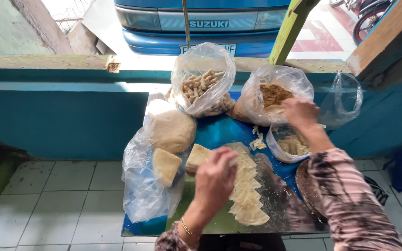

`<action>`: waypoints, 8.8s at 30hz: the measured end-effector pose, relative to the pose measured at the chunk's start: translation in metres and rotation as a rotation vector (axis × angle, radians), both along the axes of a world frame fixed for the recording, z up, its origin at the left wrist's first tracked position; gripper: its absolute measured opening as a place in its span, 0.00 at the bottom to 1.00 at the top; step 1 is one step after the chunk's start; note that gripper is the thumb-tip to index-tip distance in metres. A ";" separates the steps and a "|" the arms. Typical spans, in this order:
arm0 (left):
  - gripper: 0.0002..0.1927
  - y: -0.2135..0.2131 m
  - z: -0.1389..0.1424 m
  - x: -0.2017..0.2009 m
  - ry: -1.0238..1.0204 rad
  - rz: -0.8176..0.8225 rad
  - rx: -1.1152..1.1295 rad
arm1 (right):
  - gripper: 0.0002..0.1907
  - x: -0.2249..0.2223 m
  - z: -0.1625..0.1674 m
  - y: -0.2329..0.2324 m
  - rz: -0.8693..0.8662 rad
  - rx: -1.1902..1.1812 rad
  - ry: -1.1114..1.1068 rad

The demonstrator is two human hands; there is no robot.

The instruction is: The person spoons brown filling from a plastic bag onto triangular dough wrappers, folds each wrapper over the filling to enclose it, and places the folded pastries in a row on the work table, repeating the cycle with dough pieces and filling from a container.

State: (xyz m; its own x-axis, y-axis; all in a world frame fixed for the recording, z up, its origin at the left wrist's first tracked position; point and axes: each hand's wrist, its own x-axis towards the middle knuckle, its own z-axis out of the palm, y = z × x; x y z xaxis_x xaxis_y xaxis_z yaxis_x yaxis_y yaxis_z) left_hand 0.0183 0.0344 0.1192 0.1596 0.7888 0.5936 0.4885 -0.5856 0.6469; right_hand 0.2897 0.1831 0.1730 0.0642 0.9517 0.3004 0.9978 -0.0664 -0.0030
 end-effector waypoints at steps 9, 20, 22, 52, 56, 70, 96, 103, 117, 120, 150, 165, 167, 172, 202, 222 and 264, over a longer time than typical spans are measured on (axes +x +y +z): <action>0.05 -0.034 -0.050 -0.047 0.052 0.004 -0.122 | 0.15 0.014 0.003 0.001 -0.026 0.086 0.282; 0.08 -0.043 -0.049 -0.024 -0.058 -0.075 -0.040 | 0.11 0.038 -0.063 -0.099 0.140 -0.202 1.102; 0.10 -0.047 -0.050 -0.017 -0.060 -0.113 -0.038 | 0.11 0.029 -0.088 -0.136 0.184 -0.281 1.104; 0.15 -0.079 -0.088 -0.003 0.177 -0.322 0.035 | 0.09 0.018 -0.129 -0.218 0.296 -0.284 0.778; 0.22 -0.079 -0.093 -0.005 0.276 -0.261 -0.040 | 0.10 0.042 -0.110 -0.194 0.264 -0.334 1.006; 0.23 -0.085 -0.114 -0.022 0.324 -0.288 0.012 | 0.09 0.006 0.026 0.018 0.033 0.285 0.228; 0.08 -0.101 -0.108 0.014 0.149 0.143 -0.091 | 0.09 -0.055 -0.125 -0.261 0.021 -0.190 0.649; 0.07 -0.103 -0.103 0.020 0.134 0.083 -0.071 | 0.07 -0.045 -0.138 -0.261 0.094 -0.237 0.896; 0.08 -0.090 -0.103 0.011 0.290 -0.119 0.154 | 0.23 -0.049 -0.142 -0.274 0.480 0.058 0.579; 0.05 -0.084 -0.102 0.009 0.323 -0.178 0.148 | 0.20 -0.046 -0.142 -0.267 0.579 0.060 0.570; 0.06 -0.078 -0.113 0.017 0.104 -0.133 -0.054 | 0.24 -0.069 -0.163 -0.257 0.555 0.300 0.222; 0.04 -0.088 -0.103 0.015 0.151 -0.115 -0.179 | 0.05 -0.066 -0.137 -0.250 0.330 -0.196 0.708; 0.04 -0.086 -0.101 0.016 0.153 -0.088 -0.184 | 0.07 -0.066 -0.139 -0.246 0.156 -0.385 0.836; 0.07 -0.082 -0.101 0.018 0.141 -0.058 -0.231 | 0.10 -0.072 -0.144 -0.255 0.377 0.072 0.548; 0.06 -0.085 -0.105 0.017 0.192 -0.154 -0.019 | 0.07 -0.073 -0.156 -0.257 0.315 0.189 0.503; 0.02 -0.068 -0.096 0.022 0.155 -0.150 -0.187 | 0.09 -0.071 -0.143 -0.254 0.417 0.271 0.375; 0.03 -0.058 -0.078 0.002 0.064 -0.257 -0.323 | 0.13 -0.075 -0.121 -0.250 0.446 -0.044 0.471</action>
State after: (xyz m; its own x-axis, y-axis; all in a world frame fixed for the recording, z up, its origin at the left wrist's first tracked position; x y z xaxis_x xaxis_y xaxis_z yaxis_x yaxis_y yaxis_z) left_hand 0.0205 -0.0234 0.0413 0.4041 0.8623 0.3051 0.3977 -0.4660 0.7903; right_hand 0.2151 -0.0672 0.0519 -0.2250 0.9282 0.2963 0.8220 0.3441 -0.4538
